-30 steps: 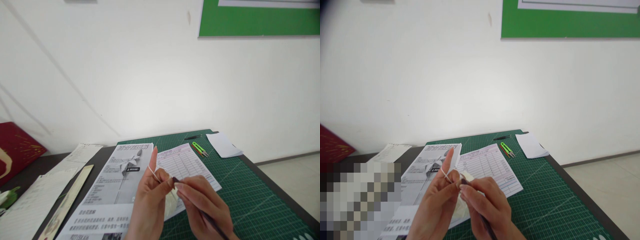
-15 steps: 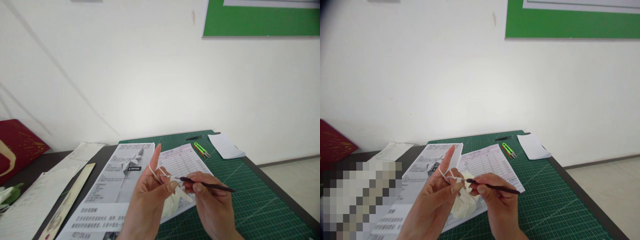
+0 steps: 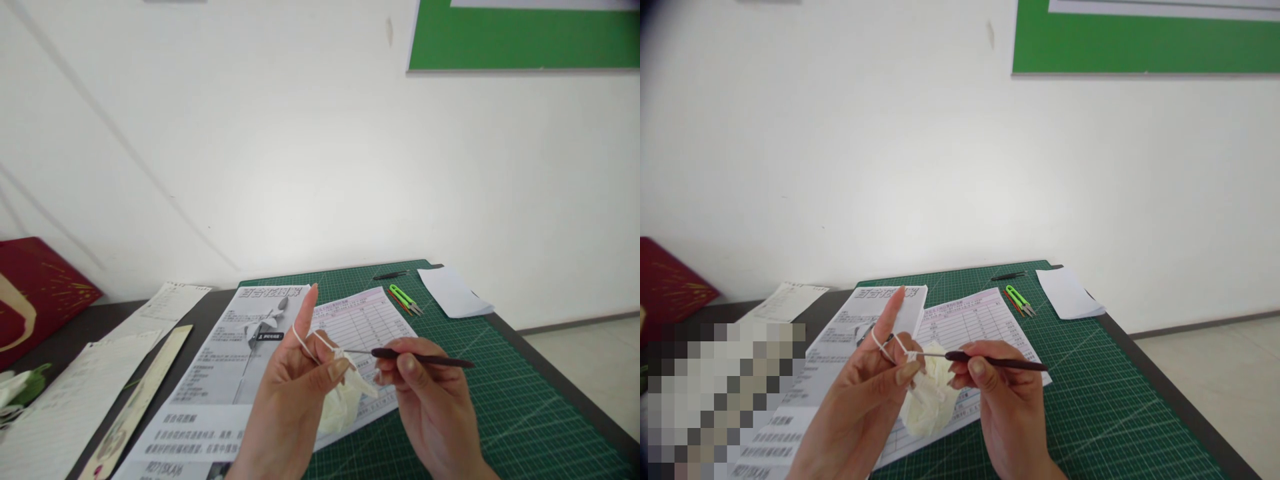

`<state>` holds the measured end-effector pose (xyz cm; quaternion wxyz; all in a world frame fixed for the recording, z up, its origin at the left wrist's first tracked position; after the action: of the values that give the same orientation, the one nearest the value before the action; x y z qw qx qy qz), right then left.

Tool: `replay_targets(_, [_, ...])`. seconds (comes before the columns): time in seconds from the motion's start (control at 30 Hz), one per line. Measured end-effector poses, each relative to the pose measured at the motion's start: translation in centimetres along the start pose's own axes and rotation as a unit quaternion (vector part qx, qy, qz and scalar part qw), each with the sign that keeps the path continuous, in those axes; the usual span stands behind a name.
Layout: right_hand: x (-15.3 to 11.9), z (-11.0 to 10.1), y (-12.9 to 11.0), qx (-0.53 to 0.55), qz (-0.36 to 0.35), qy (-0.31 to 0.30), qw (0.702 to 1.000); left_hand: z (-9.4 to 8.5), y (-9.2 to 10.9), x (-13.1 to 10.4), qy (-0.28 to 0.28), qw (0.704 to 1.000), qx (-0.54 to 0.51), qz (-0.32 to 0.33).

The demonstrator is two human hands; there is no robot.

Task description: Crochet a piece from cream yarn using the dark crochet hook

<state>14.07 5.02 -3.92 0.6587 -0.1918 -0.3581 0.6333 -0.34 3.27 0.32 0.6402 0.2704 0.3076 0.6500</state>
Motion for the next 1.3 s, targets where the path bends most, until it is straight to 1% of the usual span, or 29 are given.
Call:
replay_targets(0.1, [0.1, 0.2, -0.3, 0.0, 0.003, 0.005, 1.0, -0.2, 0.0, 0.0, 0.008, 1.0, 0.004, -0.005])
replay_targets(0.27, [0.4, 0.8, -0.8, 0.003, -0.015, 0.04, 0.999, 0.0, 0.2, -0.2, 0.01, 1.0, 0.012, -0.007])
replay_targets(0.47, [0.5, 0.6, -0.9, 0.0, -0.025, 0.038, 0.999, 0.6, 0.8, -0.6, 0.021, 1.0, 0.019, -0.011])
replay_targets(0.57, [0.6, 0.5, -1.1, -0.004, -0.032, 0.025, 0.999, 0.5, 0.9, -0.6, 0.016, 0.999, 0.023, -0.019])
replay_targets(0.73, [0.9, 0.6, -1.5, -0.024, -0.054, -0.007, 0.998, 0.0, 0.9, -0.4, -0.016, 0.999, 0.032, -0.027])
replay_targets(0.97, [1.0, 0.4, -2.0, -0.074, -0.096, -0.051, 0.991, 0.2, 1.2, -0.6, -0.021, 0.998, 0.042, -0.039])
replay_targets(1.2, [1.0, 0.1, -2.4, -0.13, -0.124, -0.091, 0.98, -0.3, 1.2, -0.1, -0.061, 0.995, 0.036, -0.069])
replay_targets(1.3, [1.0, -0.1, -2.3, -0.138, -0.13, -0.091, 0.978, -0.1, 1.3, -0.4, -0.05, 0.996, 0.048, -0.06])
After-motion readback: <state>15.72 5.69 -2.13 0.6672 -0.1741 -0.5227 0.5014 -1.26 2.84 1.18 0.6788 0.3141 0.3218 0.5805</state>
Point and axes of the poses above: each hand's wrist, its own x-axis towards the middle knuckle, its own z-axis out of the palm, y = z × x, the point moved 2 cm from there along x, towards the middle knuckle, and after that the axes turned 2 degrees about z, right-handed, at the moved point
